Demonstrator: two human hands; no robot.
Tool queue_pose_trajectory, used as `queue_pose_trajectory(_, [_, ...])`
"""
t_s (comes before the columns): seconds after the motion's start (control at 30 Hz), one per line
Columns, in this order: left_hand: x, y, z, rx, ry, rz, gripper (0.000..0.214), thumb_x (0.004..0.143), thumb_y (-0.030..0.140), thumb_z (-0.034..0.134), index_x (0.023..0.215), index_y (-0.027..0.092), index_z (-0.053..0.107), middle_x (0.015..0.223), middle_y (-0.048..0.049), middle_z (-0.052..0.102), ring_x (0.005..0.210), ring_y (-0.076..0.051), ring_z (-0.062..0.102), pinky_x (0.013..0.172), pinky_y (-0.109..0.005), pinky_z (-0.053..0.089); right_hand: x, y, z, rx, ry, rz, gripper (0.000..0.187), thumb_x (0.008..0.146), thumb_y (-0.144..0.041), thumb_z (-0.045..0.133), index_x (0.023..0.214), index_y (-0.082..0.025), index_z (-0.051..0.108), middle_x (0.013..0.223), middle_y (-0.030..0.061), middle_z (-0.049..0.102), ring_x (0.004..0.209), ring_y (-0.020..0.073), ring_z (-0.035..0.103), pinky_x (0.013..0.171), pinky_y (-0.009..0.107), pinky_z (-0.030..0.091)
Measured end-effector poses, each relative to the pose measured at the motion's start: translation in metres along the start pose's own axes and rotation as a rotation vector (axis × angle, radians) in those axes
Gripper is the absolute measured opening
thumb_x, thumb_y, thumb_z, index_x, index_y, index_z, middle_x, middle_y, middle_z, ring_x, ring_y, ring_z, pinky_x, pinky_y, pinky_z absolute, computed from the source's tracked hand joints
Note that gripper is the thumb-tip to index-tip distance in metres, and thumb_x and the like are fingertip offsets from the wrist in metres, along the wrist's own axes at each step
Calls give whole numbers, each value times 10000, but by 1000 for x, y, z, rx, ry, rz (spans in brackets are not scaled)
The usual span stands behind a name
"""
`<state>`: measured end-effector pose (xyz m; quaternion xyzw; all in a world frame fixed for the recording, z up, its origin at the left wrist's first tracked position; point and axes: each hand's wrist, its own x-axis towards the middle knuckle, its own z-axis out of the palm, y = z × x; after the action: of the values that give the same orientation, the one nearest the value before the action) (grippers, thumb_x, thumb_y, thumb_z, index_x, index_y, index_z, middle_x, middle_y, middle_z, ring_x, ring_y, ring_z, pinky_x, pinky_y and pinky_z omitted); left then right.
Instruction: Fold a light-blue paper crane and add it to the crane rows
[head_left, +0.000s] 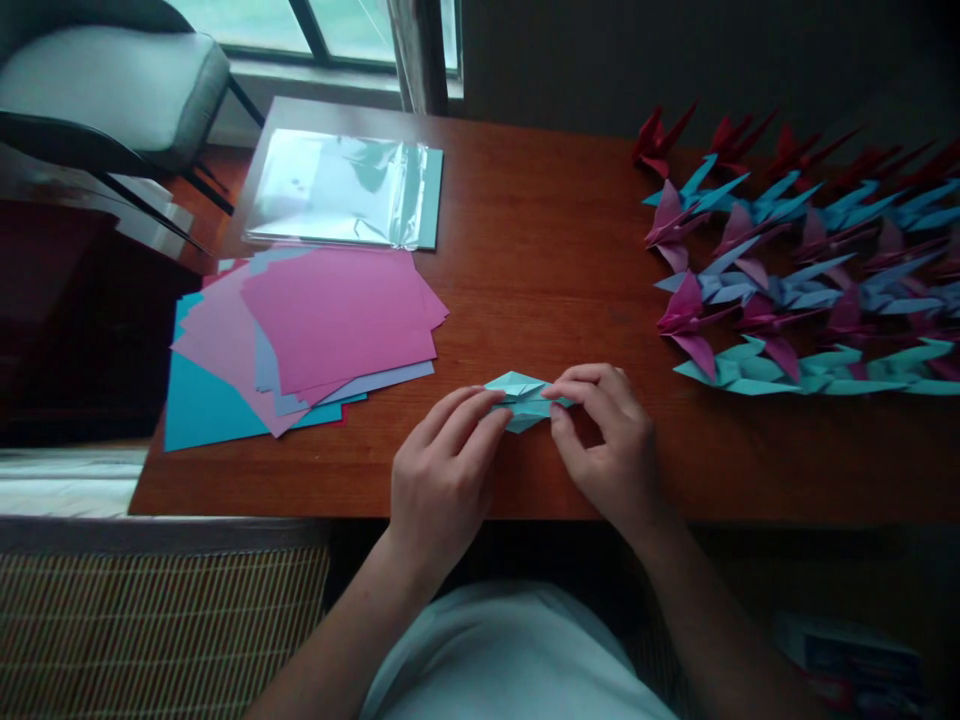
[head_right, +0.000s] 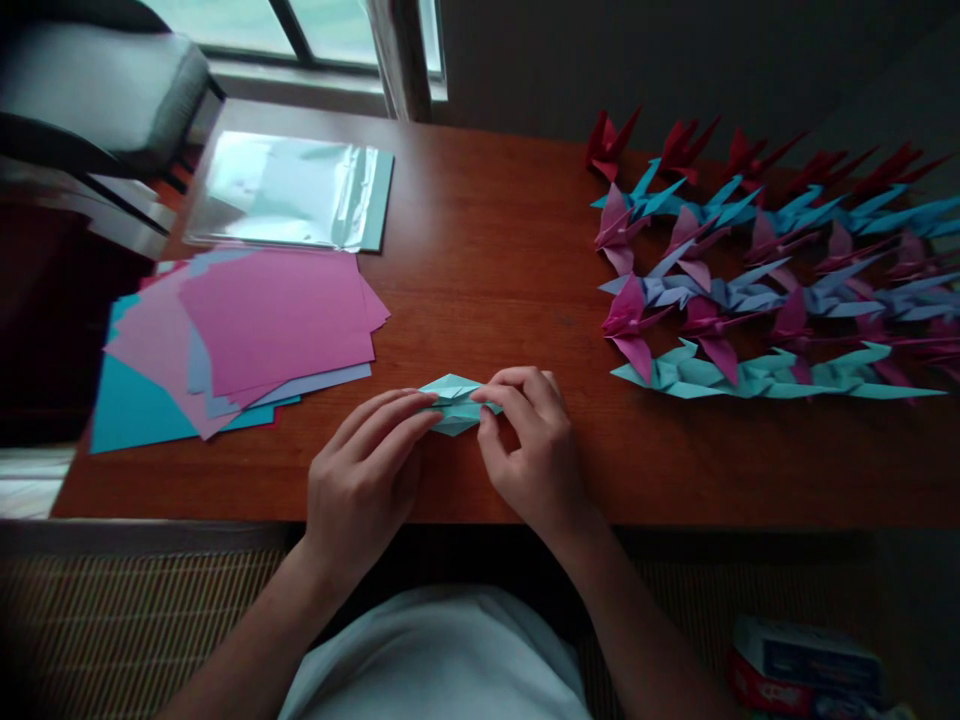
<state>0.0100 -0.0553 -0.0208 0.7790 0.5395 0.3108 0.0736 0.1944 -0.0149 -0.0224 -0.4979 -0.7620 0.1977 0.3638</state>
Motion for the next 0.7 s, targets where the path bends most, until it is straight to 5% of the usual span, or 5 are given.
queue_pose_trajectory(0.17, [-11, 7, -7, -14, 51, 39, 295, 878, 29, 620, 1129, 173, 678, 1190, -96, 751, 1112, -259, 660, 979, -413, 560, 4, 2, -1, -100, -18, 19, 192, 935, -209, 604, 1112, -228, 677, 1134, 104, 645, 1092, 276, 563, 964, 479, 485])
queue_pose_trajectory(0.37, [-16, 12, -3, -20, -31, 19, 232, 919, 79, 573, 1106, 161, 682, 1118, -82, 772, 1004, -247, 703, 887, -388, 565, 9, 2, 5, -164, -76, 50, 59, 914, -243, 634, 959, -218, 663, 1150, 122, 644, 1107, 297, 556, 958, 489, 478])
queue_pose_trajectory(0.7, [-14, 13, -1, -27, -67, 36, 219, 932, 97, 560, 1108, 140, 683, 1222, -103, 747, 1123, -263, 691, 932, -394, 541, 7, -3, -4, 215, -125, 146, 137, 877, -115, 612, 926, -239, 581, 958, 34, 735, 897, 196, 705, 824, 342, 573])
